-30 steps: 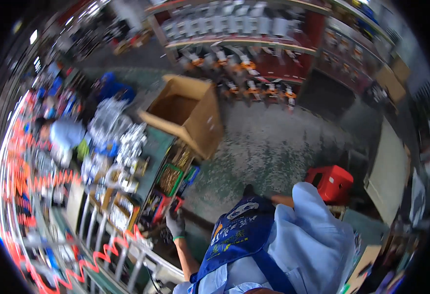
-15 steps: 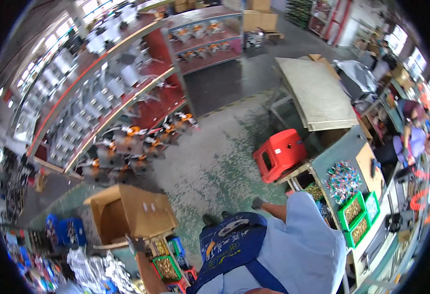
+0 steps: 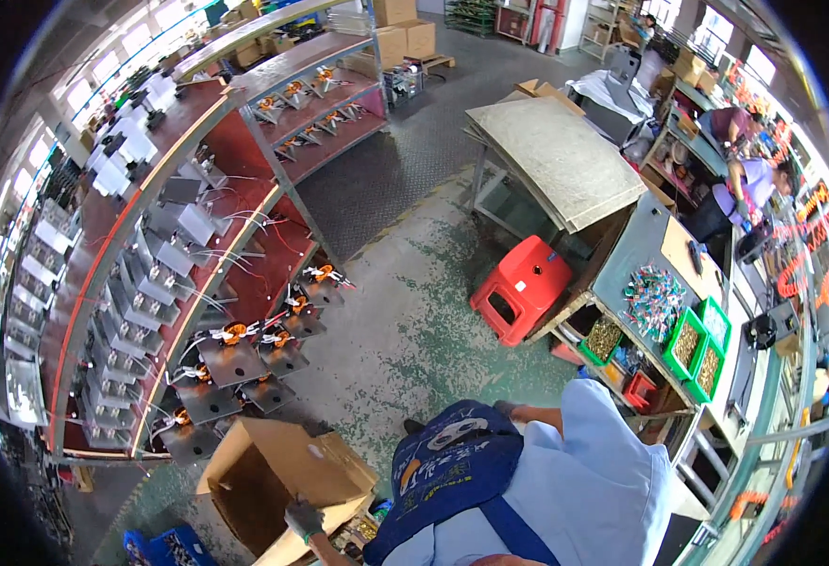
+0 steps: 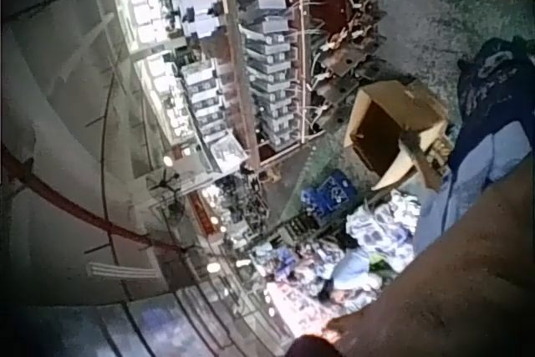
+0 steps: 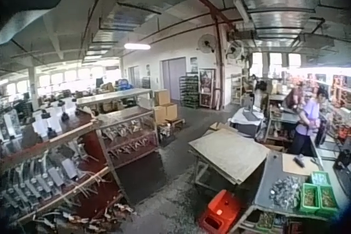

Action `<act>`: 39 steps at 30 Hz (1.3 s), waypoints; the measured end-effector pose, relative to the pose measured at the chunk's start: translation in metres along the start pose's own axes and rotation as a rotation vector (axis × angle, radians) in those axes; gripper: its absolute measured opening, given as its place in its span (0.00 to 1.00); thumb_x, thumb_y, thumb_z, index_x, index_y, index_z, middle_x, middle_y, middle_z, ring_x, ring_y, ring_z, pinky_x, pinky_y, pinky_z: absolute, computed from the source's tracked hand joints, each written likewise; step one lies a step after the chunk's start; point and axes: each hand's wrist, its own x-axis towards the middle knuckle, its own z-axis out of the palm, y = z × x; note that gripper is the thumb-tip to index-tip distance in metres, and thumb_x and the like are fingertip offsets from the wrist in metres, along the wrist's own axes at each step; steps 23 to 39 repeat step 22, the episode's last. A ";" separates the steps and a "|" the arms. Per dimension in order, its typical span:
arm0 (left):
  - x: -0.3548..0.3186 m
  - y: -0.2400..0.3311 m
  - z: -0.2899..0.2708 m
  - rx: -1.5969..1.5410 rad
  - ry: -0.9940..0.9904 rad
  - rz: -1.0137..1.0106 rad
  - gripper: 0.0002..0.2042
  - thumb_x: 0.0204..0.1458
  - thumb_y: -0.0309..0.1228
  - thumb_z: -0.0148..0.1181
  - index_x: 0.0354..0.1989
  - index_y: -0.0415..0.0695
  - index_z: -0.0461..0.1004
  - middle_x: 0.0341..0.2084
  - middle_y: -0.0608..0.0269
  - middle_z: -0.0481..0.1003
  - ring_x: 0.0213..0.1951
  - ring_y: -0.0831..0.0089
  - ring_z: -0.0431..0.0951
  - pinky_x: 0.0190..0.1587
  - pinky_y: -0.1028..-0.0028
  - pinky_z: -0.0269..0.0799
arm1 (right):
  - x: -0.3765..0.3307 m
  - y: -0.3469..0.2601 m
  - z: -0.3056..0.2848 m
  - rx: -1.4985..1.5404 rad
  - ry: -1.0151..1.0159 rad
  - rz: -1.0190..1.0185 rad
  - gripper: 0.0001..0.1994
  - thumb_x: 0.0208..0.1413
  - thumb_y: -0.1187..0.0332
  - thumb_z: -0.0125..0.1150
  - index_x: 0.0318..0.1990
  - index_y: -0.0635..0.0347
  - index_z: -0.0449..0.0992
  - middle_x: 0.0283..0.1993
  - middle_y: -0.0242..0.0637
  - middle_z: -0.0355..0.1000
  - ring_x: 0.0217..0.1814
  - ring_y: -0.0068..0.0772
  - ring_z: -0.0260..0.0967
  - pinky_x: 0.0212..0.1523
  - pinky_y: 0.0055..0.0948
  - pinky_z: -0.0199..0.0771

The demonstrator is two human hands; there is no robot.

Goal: Assembling small electrical components at a factory workbench using a pneumatic screwdriver.

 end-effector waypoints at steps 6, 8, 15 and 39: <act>-0.021 0.206 0.025 -0.130 -0.376 0.211 0.17 0.58 0.37 0.46 0.36 0.34 0.75 0.12 0.57 0.70 0.11 0.69 0.74 0.13 0.70 0.69 | 0.011 -0.079 -0.113 -0.023 0.126 -0.076 0.14 0.46 0.61 0.56 0.36 0.56 0.81 0.35 0.45 0.78 0.37 0.45 0.76 0.37 0.40 0.74; -0.028 0.257 0.042 -0.319 -0.465 0.214 0.17 0.59 0.39 0.49 0.30 0.36 0.74 0.12 0.62 0.69 0.13 0.69 0.75 0.13 0.73 0.69 | -0.002 -0.106 -0.157 0.491 0.328 -0.050 0.16 0.48 0.57 0.56 0.37 0.58 0.80 0.32 0.44 0.78 0.35 0.41 0.76 0.36 0.39 0.73; -0.028 0.411 0.131 0.020 -0.707 0.819 0.14 0.57 0.37 0.50 0.30 0.37 0.72 0.18 0.48 0.73 0.23 0.54 0.78 0.22 0.62 0.71 | 0.016 -0.155 -0.298 1.016 0.742 0.094 0.28 0.59 0.44 0.45 0.47 0.63 0.74 0.31 0.45 0.74 0.34 0.37 0.73 0.34 0.37 0.71; -0.059 0.569 0.209 0.325 -0.648 1.422 0.14 0.54 0.43 0.56 0.30 0.42 0.72 0.24 0.46 0.74 0.28 0.46 0.76 0.28 0.53 0.69 | 0.060 -0.077 -0.413 1.834 0.546 0.303 0.37 0.56 0.35 0.41 0.64 0.52 0.61 0.56 0.52 0.66 0.47 0.43 0.71 0.45 0.41 0.71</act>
